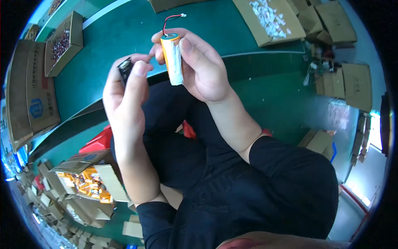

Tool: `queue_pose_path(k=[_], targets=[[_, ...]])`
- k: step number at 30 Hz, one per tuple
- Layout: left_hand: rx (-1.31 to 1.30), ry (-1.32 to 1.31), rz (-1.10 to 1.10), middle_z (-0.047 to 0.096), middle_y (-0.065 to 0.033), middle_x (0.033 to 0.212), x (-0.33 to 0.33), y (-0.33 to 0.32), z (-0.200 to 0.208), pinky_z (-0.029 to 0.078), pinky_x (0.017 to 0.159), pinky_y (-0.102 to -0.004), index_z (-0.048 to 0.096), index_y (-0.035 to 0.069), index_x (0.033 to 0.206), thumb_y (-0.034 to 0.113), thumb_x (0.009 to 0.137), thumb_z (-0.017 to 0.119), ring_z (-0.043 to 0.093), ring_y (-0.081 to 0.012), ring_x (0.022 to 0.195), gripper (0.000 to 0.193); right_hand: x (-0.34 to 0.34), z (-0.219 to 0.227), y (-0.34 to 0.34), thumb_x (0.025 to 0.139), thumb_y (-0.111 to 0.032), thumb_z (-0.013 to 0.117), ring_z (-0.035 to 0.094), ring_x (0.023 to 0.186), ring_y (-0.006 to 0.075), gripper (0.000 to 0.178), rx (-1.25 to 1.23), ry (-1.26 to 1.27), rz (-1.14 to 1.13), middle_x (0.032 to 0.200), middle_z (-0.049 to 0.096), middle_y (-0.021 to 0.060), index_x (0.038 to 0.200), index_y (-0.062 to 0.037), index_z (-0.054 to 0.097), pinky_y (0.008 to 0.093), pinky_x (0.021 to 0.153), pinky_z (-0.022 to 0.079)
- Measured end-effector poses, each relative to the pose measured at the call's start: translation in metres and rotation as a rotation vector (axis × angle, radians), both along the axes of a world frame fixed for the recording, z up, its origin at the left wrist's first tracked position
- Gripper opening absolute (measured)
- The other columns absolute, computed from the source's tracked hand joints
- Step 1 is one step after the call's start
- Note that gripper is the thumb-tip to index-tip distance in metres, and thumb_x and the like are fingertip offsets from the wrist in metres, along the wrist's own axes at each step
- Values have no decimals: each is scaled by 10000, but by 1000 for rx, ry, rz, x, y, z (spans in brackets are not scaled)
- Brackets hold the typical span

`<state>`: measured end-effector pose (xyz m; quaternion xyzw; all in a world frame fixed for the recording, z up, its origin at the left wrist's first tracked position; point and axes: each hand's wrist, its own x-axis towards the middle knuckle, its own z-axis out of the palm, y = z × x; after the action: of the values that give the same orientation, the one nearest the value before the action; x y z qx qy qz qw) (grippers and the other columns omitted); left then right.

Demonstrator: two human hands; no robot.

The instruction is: Assembling electronic components by inserting batteries into black plastic housings.

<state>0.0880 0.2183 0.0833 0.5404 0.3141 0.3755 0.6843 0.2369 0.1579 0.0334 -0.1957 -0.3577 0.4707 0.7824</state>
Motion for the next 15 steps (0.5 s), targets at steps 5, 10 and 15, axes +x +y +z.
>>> queue_pose_path(k=[5,10,15], targets=[[-66,118,-193,653,-63,942,-2,-9,-7,351,565,-163,599,-39,1268,151,1003,645,484,-58,635,329,-14,17,-20,1111,-270,402,632,1011,201,394,-100,-137,-221,1141,627,142,1377,-2,516,279,852,511],[-70,171,-206,662,-68,911,1,-14,-6,362,570,-164,595,-29,1293,160,999,656,519,-61,659,355,-6,8,-21,1110,-308,429,594,939,166,361,-128,-231,-243,1093,611,109,1298,-26,553,241,809,472],[-1,229,-95,665,-68,910,8,-18,-6,408,603,-170,607,-28,1271,155,988,669,554,-79,688,344,3,-3,-26,1085,-298,516,529,745,122,287,-331,-413,-468,901,604,60,1033,-39,629,215,671,416]])
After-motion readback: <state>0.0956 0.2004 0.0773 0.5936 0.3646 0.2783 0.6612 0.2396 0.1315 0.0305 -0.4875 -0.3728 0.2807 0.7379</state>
